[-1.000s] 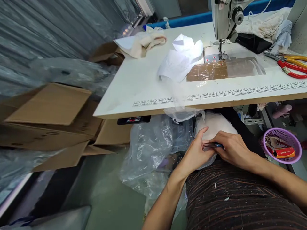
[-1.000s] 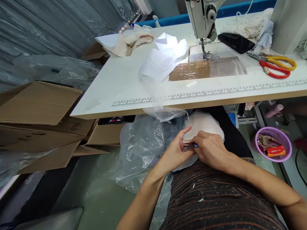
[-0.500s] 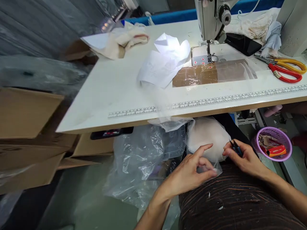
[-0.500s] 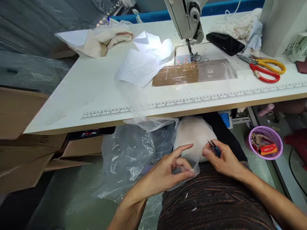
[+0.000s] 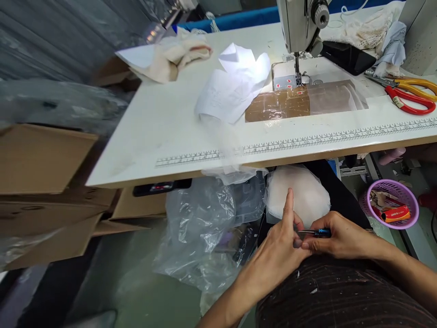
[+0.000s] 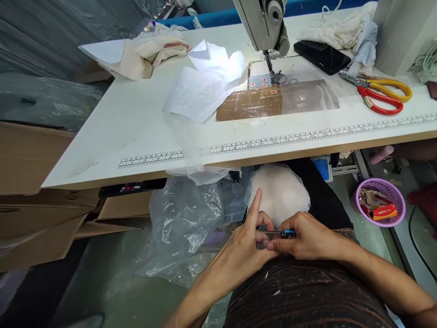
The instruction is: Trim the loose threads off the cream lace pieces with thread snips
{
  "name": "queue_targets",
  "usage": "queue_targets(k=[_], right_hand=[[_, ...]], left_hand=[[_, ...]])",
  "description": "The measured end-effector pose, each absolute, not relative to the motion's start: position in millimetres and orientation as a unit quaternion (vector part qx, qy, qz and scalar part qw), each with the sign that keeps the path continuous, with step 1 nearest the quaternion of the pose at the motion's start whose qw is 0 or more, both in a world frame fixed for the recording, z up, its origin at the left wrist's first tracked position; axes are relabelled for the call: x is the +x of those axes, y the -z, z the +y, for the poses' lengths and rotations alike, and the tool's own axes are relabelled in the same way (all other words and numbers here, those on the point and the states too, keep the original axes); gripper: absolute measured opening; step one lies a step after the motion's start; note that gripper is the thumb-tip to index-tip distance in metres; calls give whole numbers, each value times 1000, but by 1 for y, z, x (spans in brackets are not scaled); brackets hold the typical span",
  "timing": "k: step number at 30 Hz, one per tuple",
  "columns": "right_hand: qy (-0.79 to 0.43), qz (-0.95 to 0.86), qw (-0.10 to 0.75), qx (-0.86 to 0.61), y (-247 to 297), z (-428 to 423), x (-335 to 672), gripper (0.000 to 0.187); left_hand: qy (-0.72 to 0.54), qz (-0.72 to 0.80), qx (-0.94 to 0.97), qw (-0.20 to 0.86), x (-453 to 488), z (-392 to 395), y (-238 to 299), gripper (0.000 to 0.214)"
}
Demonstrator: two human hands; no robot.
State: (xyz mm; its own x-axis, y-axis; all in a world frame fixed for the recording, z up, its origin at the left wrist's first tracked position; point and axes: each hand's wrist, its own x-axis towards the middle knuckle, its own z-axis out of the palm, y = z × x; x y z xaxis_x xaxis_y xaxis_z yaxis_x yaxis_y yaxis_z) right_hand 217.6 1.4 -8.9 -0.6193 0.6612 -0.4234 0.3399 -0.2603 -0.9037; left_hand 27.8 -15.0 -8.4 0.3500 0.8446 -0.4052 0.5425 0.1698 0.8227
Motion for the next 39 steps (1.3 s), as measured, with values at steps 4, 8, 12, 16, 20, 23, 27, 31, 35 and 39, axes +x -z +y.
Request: queue_targets(k=[4,8,12,16,20,23,27,31,35,39], right_hand=[[-670,-586,196,-410,12,-2,221,44],[-637,-552,275,-462,22,0,225,47],[-672,-530,280,-434,22,5,223,44],[-725,-505,241,-402,19,8,219,45],[-710,-501,255,-424,20,9,213,40],[-696,-470,304,-449,24,9,212,40],[-651,-411,381,-512,35,7,220,40],[-569,-400,433,-573,53,1,230,45],[-459,-466,398,-644,68,-7,238,45],[-333,-510,392,-690,70,-6,245,39]], left_hand=[[-110,529,622,567,23,-10,3,124],[-88,506,592,621,18,0,4,108],[-166,507,521,667,25,11,9,104],[-246,509,448,693,30,25,13,95],[-304,475,411,716,21,28,20,91],[-295,430,411,748,11,20,26,103],[-184,426,439,770,1,15,31,99],[-273,469,431,721,4,32,34,78],[-316,535,463,632,15,55,48,78],[-282,589,553,517,21,58,59,81]])
